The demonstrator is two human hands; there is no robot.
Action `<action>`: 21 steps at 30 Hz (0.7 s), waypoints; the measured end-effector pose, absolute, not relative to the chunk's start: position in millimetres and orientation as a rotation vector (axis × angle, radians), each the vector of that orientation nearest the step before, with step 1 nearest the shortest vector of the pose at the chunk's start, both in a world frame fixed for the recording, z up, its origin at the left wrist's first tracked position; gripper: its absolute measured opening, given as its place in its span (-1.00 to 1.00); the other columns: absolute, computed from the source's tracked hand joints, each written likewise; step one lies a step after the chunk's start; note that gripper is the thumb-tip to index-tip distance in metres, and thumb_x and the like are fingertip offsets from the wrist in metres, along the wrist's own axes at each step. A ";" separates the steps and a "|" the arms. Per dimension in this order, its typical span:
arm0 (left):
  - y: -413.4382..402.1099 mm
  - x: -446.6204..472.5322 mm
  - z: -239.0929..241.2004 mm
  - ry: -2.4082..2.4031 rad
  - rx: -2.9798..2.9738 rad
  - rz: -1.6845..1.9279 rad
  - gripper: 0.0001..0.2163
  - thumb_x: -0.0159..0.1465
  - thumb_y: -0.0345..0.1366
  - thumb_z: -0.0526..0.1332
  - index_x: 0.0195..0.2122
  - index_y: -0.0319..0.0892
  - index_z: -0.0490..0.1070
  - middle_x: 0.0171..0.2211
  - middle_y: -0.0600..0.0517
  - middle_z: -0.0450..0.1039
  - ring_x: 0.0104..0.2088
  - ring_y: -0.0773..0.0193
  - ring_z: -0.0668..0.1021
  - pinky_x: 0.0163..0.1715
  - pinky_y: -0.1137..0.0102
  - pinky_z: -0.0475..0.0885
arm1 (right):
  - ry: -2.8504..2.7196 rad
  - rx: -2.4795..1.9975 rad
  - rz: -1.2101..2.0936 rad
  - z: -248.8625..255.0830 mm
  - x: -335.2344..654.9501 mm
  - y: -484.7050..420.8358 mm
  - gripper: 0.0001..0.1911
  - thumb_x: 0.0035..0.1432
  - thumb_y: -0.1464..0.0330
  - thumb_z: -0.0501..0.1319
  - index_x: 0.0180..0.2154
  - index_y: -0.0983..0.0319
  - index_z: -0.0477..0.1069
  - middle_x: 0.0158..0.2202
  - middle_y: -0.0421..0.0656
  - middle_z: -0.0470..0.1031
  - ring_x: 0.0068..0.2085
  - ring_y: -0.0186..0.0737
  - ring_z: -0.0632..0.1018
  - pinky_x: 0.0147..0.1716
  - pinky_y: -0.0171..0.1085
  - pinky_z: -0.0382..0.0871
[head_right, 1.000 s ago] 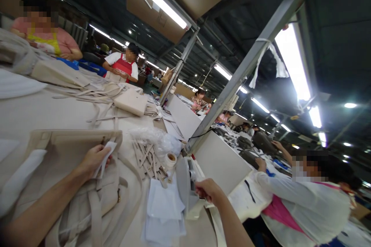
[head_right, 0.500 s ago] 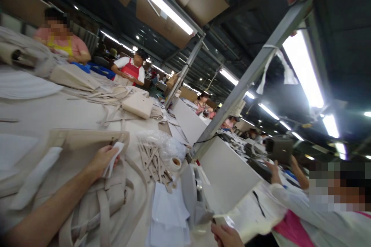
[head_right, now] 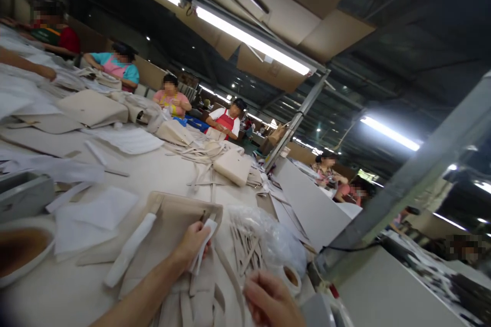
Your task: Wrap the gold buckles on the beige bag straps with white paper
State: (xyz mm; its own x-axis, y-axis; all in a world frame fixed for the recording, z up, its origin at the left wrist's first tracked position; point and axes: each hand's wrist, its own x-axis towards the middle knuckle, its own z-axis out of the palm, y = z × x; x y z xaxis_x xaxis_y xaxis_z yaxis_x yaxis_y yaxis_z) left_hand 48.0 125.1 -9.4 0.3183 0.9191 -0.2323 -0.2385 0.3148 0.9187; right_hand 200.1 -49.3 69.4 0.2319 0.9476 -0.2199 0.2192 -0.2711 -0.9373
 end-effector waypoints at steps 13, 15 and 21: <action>126.5 51.5 -17.0 0.869 0.903 0.954 -0.82 0.18 -0.20 0.23 -0.41 -0.10 0.22 -0.68 0.19 0.31 -0.76 0.41 0.29 -0.77 0.51 0.15 | -1.290 -1.655 0.995 45.3 178.2 91.1 -0.60 -0.15 0.03 0.32 -0.59 0.19 0.27 -0.67 -0.35 0.24 -0.61 -0.43 0.18 -0.57 -0.33 -0.04; 125.9 50.3 -15.8 0.857 0.894 0.941 -0.80 0.18 -0.18 0.24 -0.41 -0.11 0.23 -0.67 0.18 0.33 -0.74 0.41 0.30 -0.76 0.51 0.17 | -1.287 -1.661 0.990 41.5 178.3 92.8 -0.58 -0.17 0.02 0.33 -0.60 0.19 0.25 -0.67 -0.35 0.23 -0.61 -0.43 0.18 -0.57 -0.33 -0.04; 125.5 47.9 -12.3 0.833 0.878 0.923 -0.76 0.15 -0.13 0.28 -0.43 -0.11 0.24 -0.67 0.17 0.33 -0.75 0.42 0.29 -0.76 0.52 0.13 | -1.201 -1.686 1.030 27.8 177.9 97.4 -0.49 -0.21 -0.05 0.37 -0.60 0.17 0.20 -0.68 -0.37 0.18 -0.62 -0.45 0.13 -0.58 -0.34 -0.12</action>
State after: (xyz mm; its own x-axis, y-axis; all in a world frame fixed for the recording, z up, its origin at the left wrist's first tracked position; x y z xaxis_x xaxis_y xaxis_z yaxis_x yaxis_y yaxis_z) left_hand 47.9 125.5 -12.3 0.3650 0.9061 -0.2139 -0.3053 0.3336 0.8919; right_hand 177.9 97.4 27.8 0.2155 0.9631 -0.1615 0.3058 -0.2236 -0.9255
